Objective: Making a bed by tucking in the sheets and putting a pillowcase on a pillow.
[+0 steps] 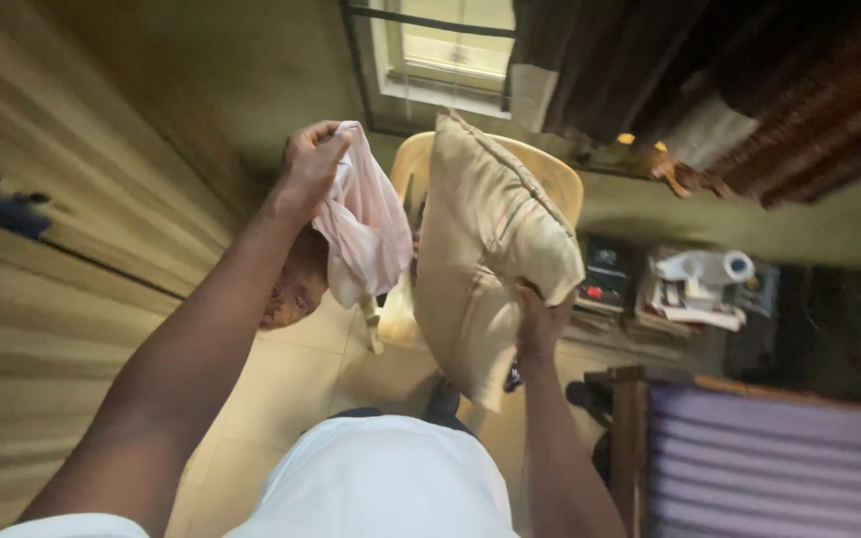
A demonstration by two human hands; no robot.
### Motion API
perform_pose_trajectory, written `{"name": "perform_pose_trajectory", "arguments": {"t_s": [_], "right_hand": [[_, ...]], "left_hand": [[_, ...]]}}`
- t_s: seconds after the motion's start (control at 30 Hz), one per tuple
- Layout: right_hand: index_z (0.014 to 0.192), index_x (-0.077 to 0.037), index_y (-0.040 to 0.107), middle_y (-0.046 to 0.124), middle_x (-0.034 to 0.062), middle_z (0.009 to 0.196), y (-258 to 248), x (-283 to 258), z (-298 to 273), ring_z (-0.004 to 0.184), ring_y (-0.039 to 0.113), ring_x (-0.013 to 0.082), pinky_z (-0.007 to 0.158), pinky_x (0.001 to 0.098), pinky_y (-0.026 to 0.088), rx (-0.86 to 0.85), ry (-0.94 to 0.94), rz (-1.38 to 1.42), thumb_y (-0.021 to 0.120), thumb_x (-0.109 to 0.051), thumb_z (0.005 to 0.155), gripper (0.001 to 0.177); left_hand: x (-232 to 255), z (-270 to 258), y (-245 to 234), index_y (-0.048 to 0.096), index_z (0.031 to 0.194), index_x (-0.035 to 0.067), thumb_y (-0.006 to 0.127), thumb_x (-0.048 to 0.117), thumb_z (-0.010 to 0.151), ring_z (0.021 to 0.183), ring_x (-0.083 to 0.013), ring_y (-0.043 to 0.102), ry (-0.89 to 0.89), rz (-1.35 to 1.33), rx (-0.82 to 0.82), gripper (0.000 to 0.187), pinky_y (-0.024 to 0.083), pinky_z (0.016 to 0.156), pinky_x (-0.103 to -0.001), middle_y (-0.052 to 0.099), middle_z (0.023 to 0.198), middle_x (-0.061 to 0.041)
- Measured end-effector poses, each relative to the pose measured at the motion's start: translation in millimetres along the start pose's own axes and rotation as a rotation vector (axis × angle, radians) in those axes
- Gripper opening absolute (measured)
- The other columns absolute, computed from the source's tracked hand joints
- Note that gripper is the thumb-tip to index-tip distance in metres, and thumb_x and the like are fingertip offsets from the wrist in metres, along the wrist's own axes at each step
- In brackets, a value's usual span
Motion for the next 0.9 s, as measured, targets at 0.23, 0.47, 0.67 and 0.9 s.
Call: {"name": "perform_pose_trajectory", "arguments": {"t_s": [0.23, 0.47, 0.67, 0.9], "right_hand": [[0.142, -0.001, 0.056, 0.064, 0.0056, 0.129, -48.8, -141.3, -131.1, 0.117, 0.060, 0.0165, 0.104, 0.0287, 0.049, 0.078, -0.291, -0.143, 0.077, 0.003, 0.086, 0.060], [0.137, -0.006, 0.050, 0.063, 0.0039, 0.125, -110.7, -194.2, -280.5, 0.114, 0.062, 0.0156, 0.097, 0.0280, 0.052, 0.400, -0.351, -0.361, 0.081, -0.007, 0.087, 0.059], [0.124, -0.003, 0.056, 0.065, 0.0098, 0.114, -139.0, -222.5, -388.9, 0.104, 0.064, 0.0182, 0.090, 0.0317, 0.054, 0.603, -0.427, -0.799, 0.082, -0.009, 0.092, 0.042], [0.118, -0.005, 0.060, 0.072, 0.0196, 0.094, -135.0, -263.4, -435.2, 0.087, 0.071, 0.0409, 0.069, 0.0458, 0.056, 0.663, -0.407, -1.218, 0.084, -0.021, 0.081, 0.048]], "left_hand": [[15.8, -23.9, 94.4, 0.075, 0.114, 0.002, 0.074, 0.030, 0.095, 0.083, -0.0069, 0.063, 0.009, 0.063, -0.352, 0.034, 0.055, 0.075, -0.026, 0.072, 0.096, 0.001], [21.6, -75.4, 204.8, 0.076, 0.114, 0.002, 0.071, 0.037, 0.094, 0.083, -0.0087, 0.066, 0.009, 0.264, -0.614, 0.040, 0.055, 0.076, -0.028, 0.074, 0.093, 0.000], [30.9, -163.0, 313.0, 0.076, 0.112, 0.001, 0.071, 0.037, 0.094, 0.074, -0.0100, 0.058, 0.017, 0.309, -0.878, 0.040, 0.050, 0.068, -0.032, 0.068, 0.084, 0.000], [2.3, -331.8, 448.7, 0.076, 0.110, 0.003, 0.070, 0.027, 0.093, 0.082, -0.0115, 0.070, 0.522, 0.233, -1.454, 0.029, 0.056, 0.075, -0.031, 0.076, 0.091, -0.006]]}}
Point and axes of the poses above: each hand's wrist, its own z-axis towards the middle knuckle, its own y-axis out of the palm, x = y × z, the point moved 6 cm from there along z, towards the middle knuckle
